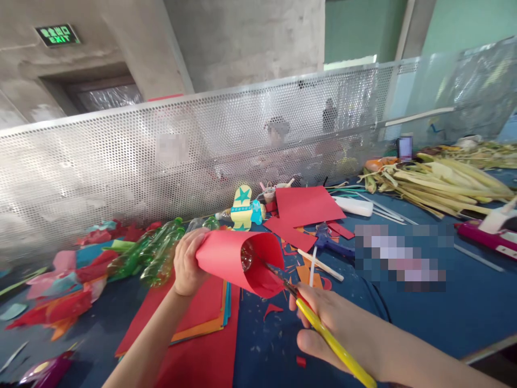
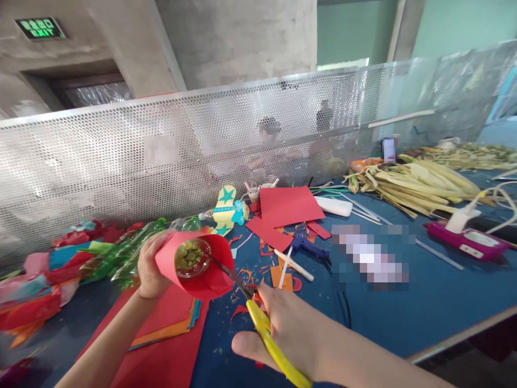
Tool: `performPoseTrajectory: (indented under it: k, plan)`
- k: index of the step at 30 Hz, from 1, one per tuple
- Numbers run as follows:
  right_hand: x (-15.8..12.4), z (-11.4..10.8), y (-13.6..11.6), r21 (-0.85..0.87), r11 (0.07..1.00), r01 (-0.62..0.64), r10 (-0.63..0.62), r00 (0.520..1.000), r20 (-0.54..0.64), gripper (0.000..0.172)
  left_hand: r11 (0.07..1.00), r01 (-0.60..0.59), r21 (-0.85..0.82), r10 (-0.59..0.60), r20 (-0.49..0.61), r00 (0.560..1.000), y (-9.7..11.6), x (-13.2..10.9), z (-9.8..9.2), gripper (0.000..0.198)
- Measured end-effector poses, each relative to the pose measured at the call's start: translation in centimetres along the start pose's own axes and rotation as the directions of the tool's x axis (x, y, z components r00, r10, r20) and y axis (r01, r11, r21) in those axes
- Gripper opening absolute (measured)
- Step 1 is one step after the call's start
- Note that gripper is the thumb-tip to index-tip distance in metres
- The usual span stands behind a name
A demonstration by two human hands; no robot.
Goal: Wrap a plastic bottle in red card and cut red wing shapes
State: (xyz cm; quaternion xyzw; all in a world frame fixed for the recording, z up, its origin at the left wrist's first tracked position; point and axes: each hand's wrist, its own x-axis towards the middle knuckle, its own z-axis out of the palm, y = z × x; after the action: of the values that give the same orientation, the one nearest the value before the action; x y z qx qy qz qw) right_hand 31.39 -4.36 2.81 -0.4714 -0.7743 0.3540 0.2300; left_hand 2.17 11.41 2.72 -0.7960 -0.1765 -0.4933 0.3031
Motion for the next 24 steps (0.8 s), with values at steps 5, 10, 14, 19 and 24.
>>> performPoseTrajectory:
  k: [5, 10, 14, 19, 24]
  plan:
    - [-1.5, -1.3, -0.1, -0.045, 0.997, -0.064, 0.067, 0.995, 0.074, 0.033, 1.000, -0.027, 0.001, 0.027, 0.020, 0.999, -0.3, 0.0, -0.1, 0.052]
    - [-2.5, -2.6, -1.4, -0.102, 0.979, -0.177, 0.186, 0.978, 0.091, 0.029, 0.999, -0.048, -0.007, 0.048, 0.034, 0.998, -0.4, 0.0, 0.0, 0.051]
    - [-2.7, -3.2, -1.8, -0.100, 0.964, -0.244, 0.257, 0.957, 0.136, 0.034, 0.998, -0.063, -0.013, 0.063, 0.041, 0.997, -0.3, -0.1, 0.1, 0.052]
    - [-2.9, -3.4, -1.6, -0.099, 0.956, -0.277, 0.289, 0.945, 0.152, 0.038, 0.998, -0.060, -0.015, 0.060, 0.052, 0.997, -0.5, -0.4, 0.2, 0.052]
    - [-3.0, -3.4, -1.4, -0.135, 0.958, -0.254, 0.271, 0.954, 0.128, 0.039, 0.999, -0.044, -0.005, 0.044, 0.070, 0.997, -0.6, -0.6, 0.1, 0.046]
